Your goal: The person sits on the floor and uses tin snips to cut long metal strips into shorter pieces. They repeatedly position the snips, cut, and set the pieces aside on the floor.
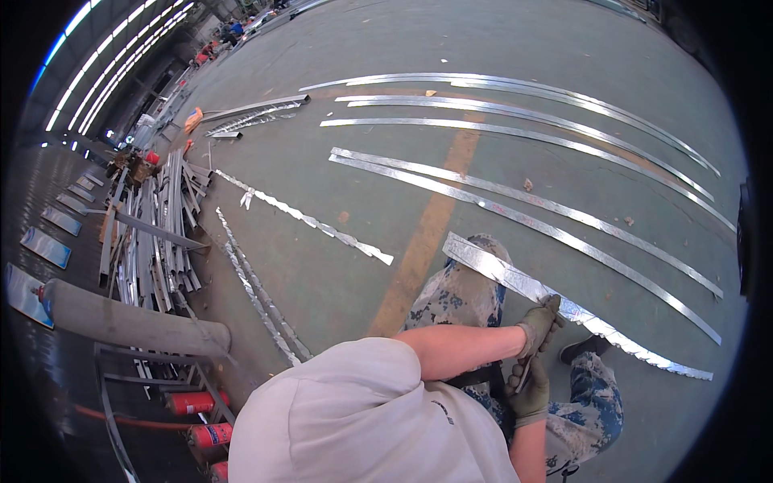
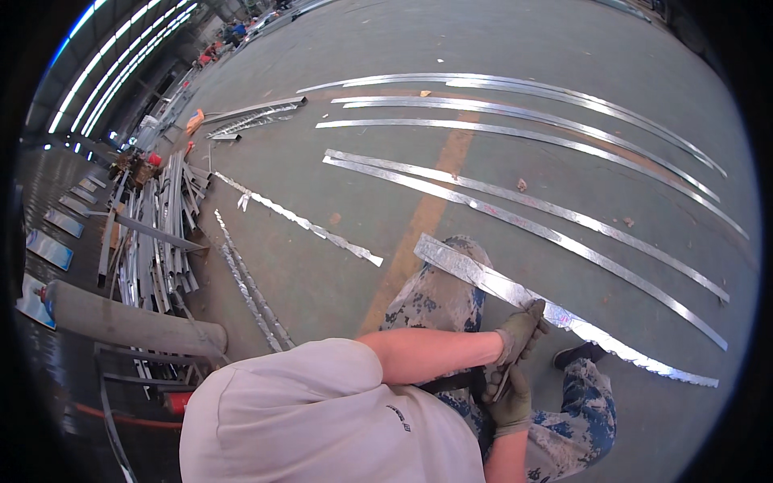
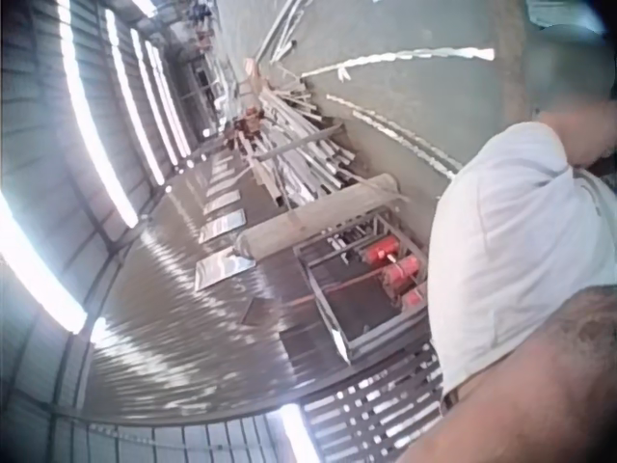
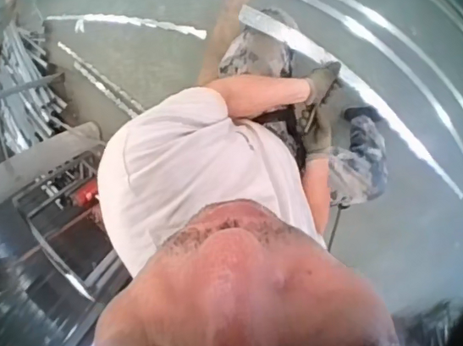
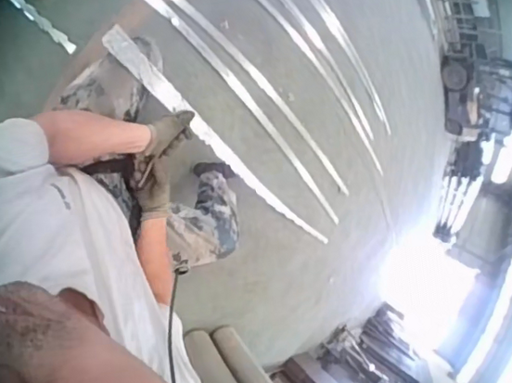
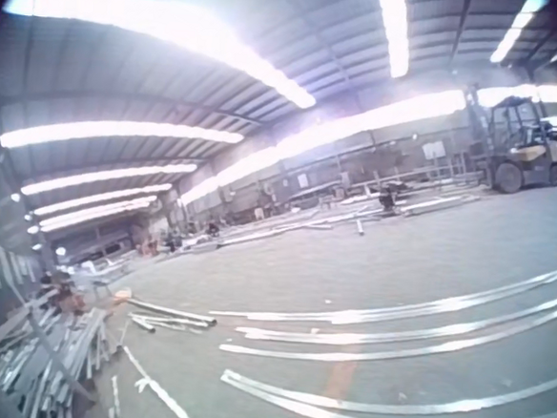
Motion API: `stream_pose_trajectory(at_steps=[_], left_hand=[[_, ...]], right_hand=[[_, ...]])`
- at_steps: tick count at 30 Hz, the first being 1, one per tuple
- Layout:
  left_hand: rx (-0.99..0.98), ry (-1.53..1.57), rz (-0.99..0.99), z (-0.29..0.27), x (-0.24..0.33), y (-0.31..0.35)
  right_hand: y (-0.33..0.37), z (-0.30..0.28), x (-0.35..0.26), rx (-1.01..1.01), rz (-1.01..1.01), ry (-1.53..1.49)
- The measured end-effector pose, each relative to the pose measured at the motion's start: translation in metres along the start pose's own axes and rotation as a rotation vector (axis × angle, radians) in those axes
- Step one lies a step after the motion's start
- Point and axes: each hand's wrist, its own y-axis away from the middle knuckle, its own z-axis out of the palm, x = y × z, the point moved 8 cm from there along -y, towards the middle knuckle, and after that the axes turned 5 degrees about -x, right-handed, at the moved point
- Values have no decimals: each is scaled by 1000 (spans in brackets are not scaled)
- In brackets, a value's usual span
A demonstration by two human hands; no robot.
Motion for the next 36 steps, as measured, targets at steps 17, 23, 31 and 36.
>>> stream_pose_trajectory(at_steps=[17, 23, 31, 36], left_hand=[[-418, 241, 25, 10, 0, 6], [-731, 381, -60, 19, -9, -12], [-499, 290, -24, 8, -10, -17], [-281, 82, 148, -9, 0, -2]], right_hand=[[1, 33, -3, 400, -84, 360], [4, 49, -14, 575, -155, 566], [4, 38, -12, 460, -83, 503], [13, 45, -11, 489, -78, 463]])
